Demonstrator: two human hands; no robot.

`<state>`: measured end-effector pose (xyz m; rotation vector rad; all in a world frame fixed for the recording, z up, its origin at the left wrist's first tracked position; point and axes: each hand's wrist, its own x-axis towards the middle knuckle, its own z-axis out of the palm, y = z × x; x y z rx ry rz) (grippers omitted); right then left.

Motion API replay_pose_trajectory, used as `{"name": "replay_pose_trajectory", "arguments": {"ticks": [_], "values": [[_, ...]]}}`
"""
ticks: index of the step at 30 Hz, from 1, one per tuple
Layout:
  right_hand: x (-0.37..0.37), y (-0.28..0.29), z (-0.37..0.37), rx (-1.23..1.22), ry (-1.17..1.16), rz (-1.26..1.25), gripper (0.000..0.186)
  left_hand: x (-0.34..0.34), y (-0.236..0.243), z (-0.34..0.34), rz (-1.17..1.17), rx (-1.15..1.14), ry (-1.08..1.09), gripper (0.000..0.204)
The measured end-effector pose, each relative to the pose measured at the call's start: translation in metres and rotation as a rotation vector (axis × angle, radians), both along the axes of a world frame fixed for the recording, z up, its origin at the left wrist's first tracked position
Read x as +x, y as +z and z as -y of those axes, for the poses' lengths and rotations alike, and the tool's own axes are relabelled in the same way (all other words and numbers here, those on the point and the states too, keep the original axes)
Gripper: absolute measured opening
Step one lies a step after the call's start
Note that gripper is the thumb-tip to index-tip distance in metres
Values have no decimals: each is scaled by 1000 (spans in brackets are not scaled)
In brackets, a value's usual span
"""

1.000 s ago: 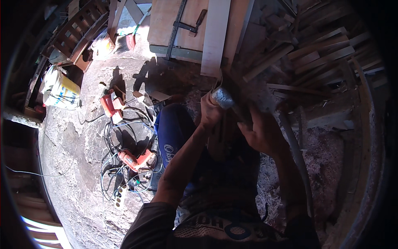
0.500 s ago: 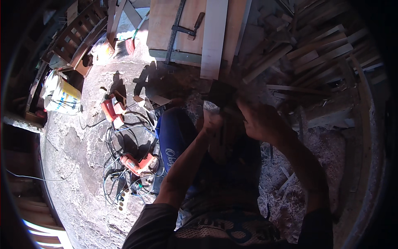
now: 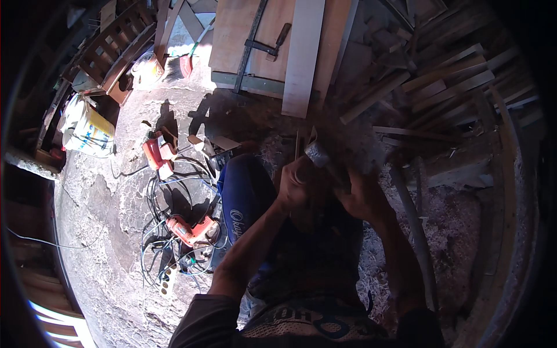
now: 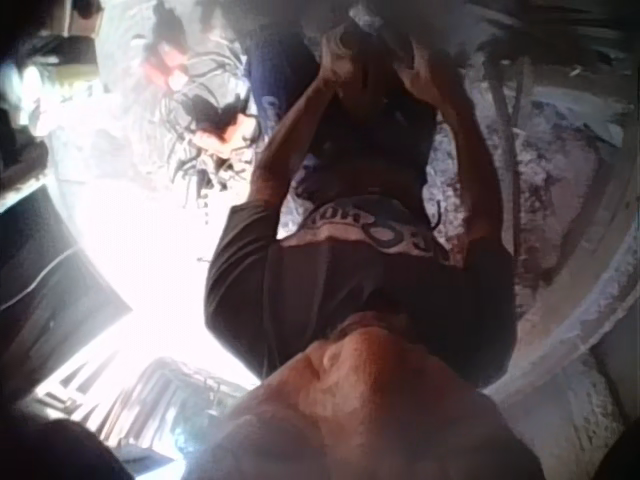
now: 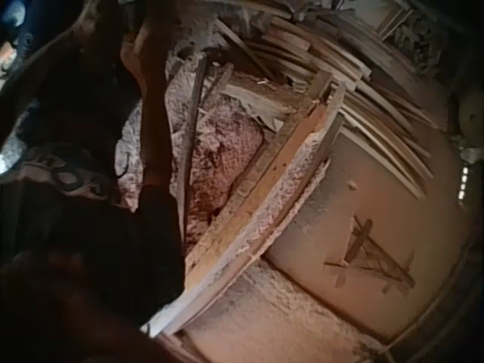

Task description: The person carves a slot into a wooden beam using a chisel and an axe, moves the beam, and then drills into it with a power drill.

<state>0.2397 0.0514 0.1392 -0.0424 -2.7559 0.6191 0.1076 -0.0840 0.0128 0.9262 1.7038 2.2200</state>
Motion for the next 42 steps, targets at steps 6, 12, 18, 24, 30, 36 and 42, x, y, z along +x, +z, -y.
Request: {"name": "replay_pose_trajectory", "arguments": {"ticks": [6,12,18,24,30,36,42], "values": [[28,-11,8,-580,-191,203,69,-18,49,9,150,-57,96,9],[32,-20,3,-650,-202,162,70,-16,48,10,174,8,62,8],[29,-22,12,-705,-193,179,68,-11,32,4,215,6,56,11],[27,-21,11,-576,-116,232,72,-11,34,-1,256,14,69,13],[-4,46,15,-74,3,278,60,-10,13,-7,249,65,-75,15],[-24,47,13,228,131,277,52,-24,-70,-25,232,57,-90,27],[-22,68,27,161,129,195,49,-13,-99,-16,350,172,-171,29]]}}
